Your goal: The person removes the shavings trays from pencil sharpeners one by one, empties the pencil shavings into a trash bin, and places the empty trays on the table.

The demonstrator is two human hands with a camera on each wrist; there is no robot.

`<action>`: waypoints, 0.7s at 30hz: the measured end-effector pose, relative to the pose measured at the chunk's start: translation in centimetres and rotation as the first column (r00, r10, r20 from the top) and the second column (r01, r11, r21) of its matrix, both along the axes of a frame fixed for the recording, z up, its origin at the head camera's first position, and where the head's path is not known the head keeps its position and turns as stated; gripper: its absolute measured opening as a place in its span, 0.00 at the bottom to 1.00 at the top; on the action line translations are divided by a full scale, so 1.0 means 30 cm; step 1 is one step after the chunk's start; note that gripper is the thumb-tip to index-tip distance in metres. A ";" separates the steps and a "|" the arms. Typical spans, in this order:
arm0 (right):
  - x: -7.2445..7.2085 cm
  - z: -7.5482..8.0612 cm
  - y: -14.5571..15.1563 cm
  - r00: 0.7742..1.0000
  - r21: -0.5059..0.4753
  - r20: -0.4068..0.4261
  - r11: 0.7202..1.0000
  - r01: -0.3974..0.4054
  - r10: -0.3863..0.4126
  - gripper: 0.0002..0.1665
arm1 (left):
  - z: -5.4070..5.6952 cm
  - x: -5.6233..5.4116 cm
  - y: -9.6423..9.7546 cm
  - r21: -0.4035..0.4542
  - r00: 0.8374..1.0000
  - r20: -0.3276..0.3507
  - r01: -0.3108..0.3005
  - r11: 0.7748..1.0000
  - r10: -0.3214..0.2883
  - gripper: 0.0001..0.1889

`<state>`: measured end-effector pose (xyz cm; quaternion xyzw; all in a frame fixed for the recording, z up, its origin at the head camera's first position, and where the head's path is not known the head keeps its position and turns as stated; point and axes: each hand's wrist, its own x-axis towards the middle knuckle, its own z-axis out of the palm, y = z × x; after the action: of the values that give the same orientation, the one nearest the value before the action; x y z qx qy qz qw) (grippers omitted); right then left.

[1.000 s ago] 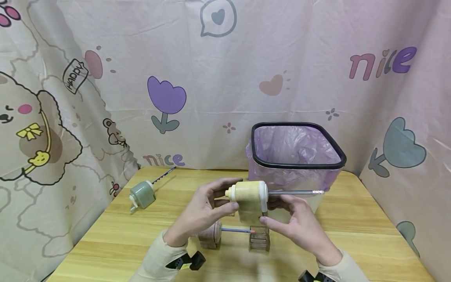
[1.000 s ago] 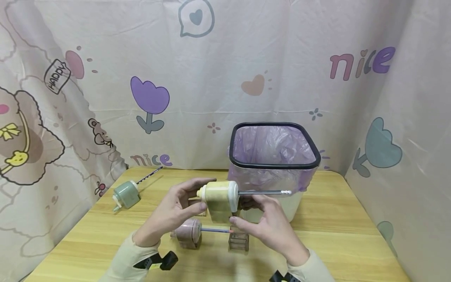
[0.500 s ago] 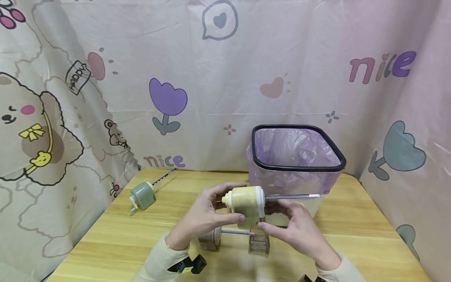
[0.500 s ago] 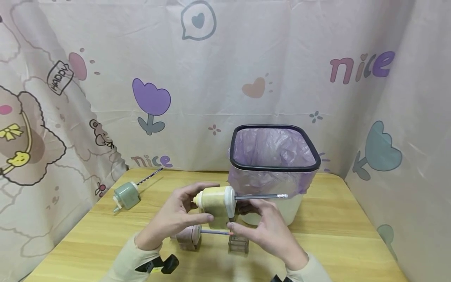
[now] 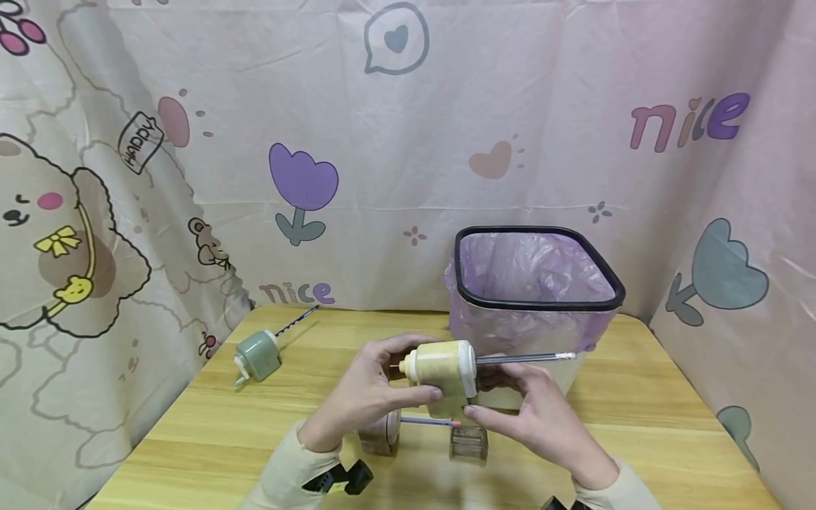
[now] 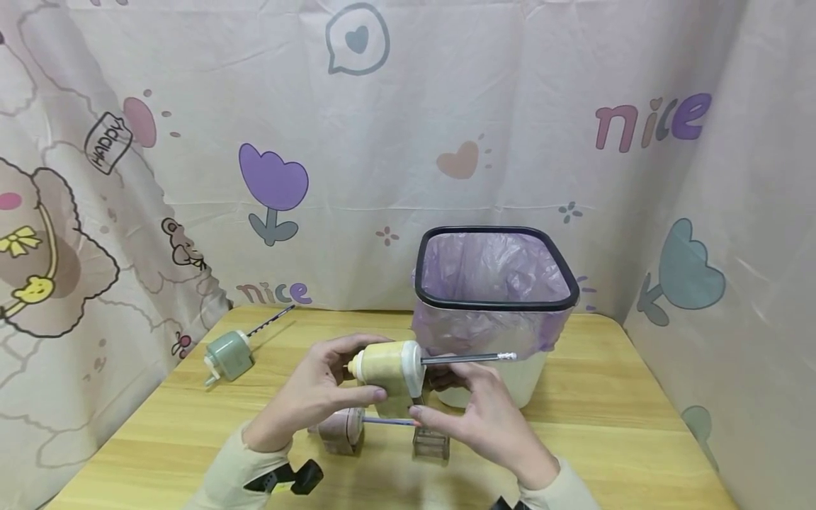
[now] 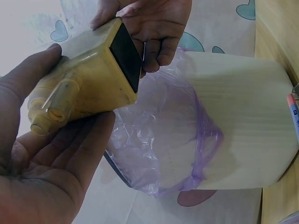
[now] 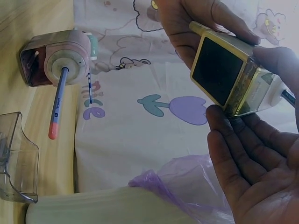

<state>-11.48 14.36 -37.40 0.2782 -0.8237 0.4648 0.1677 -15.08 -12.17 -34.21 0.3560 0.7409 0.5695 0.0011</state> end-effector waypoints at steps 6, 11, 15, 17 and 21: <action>-0.008 -0.005 0.005 1.000 0.015 0.008 1.000 -0.012 0.012 0.24 | 0.000 -0.003 -0.002 0.000 1.000 0.013 0.004 1.000 -0.004 0.28; -0.008 0.000 0.006 1.000 0.016 0.010 1.000 -0.018 0.018 0.24 | 0.002 -0.004 -0.003 -0.005 1.000 0.011 0.004 1.000 -0.003 0.28; -0.007 0.003 0.005 1.000 0.020 0.012 1.000 -0.008 0.008 0.24 | 0.001 -0.005 -0.006 -0.012 1.000 0.004 -0.007 1.000 0.007 0.29; -0.007 0.004 0.004 1.000 0.023 0.013 1.000 -0.006 0.005 0.24 | 0.000 -0.005 -0.007 -0.013 1.000 0.004 -0.010 1.000 0.010 0.29; -0.008 0.005 0.005 1.000 0.026 0.012 1.000 -0.009 0.008 0.24 | -0.001 -0.006 -0.009 -0.019 1.000 0.000 -0.012 1.000 0.012 0.29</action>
<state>-11.70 14.52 -37.26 0.2811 -0.8294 0.4565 0.1571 -15.27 -12.44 -34.24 0.3512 0.7486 0.5624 0.0013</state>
